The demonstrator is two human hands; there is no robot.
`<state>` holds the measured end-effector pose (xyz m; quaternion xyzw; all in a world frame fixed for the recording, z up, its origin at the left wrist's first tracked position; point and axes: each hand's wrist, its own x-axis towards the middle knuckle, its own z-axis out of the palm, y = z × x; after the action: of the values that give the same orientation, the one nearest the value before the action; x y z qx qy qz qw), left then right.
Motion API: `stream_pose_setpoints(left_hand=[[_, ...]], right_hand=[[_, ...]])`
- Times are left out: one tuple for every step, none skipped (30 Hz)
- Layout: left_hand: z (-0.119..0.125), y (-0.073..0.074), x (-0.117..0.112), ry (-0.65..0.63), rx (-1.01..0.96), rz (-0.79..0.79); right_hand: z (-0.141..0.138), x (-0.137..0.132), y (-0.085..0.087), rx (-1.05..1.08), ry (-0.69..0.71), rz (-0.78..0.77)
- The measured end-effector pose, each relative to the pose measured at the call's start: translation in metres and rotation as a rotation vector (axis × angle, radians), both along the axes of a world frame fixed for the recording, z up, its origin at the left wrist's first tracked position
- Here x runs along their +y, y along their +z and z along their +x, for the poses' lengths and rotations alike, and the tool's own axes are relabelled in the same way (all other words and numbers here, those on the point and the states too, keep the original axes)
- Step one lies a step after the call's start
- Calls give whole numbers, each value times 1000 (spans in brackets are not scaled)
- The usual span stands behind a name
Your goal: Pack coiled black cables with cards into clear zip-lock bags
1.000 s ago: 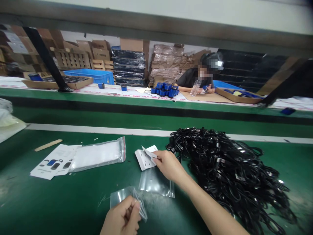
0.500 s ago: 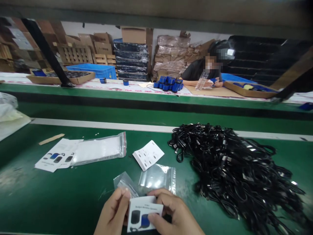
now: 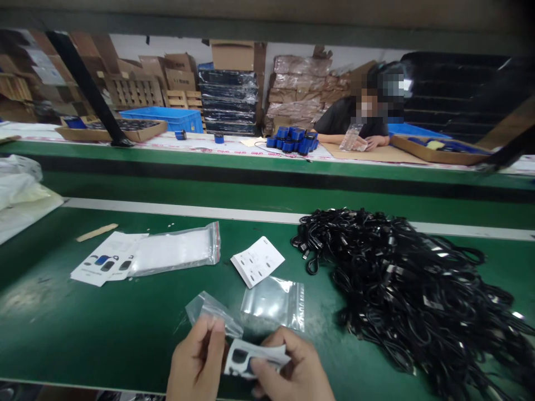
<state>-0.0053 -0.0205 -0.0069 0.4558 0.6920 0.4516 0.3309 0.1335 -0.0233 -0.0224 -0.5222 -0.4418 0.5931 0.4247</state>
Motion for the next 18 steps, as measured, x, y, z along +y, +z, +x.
stream_pose_setpoints(left_hand=[[0,-2,0,-16,28,9],[0,-4,-1,-35,60,21],[0,-5,-1,-57,93,38],[0,-7,-1,-81,129,63],[0,-8,-2,-105,166,95],[1,-10,-2,-127,200,127],[2,-11,-2,-146,236,157],[3,-12,-3,-160,268,180],[3,-14,-3,-172,294,200],[4,-16,-4,-181,315,216],[5,-17,-5,-188,333,229],[6,-19,-5,-194,353,244],[6,-20,-6,-198,370,258],[7,-21,-6,-201,387,274],[7,-21,-6,-203,405,293],[7,-21,-6,-202,421,311],[8,-20,-6,-204,441,329],[8,-20,-6,-208,473,351]], right_hand=[[2,2,6,-71,-36,132],[4,4,11,-133,-75,281],[5,6,14,-172,-111,417],[4,7,17,-188,-141,524],[4,8,17,-189,-164,600],[3,9,17,-188,-184,654],[2,9,15,-196,-204,691],[1,9,13,-213,-220,716],[0,9,10,-237,-231,735],[0,9,7,-263,-233,754],[1,8,4,-290,-228,781],[1,7,2,-323,-215,819],[2,6,0,-369,-196,866],[3,5,-2,-431,-173,913],[4,3,-4,-505,-141,953],[5,2,-5,-583,-100,977],[6,2,-6,-662,-54,982],[7,2,-6,-731,-7,969]])
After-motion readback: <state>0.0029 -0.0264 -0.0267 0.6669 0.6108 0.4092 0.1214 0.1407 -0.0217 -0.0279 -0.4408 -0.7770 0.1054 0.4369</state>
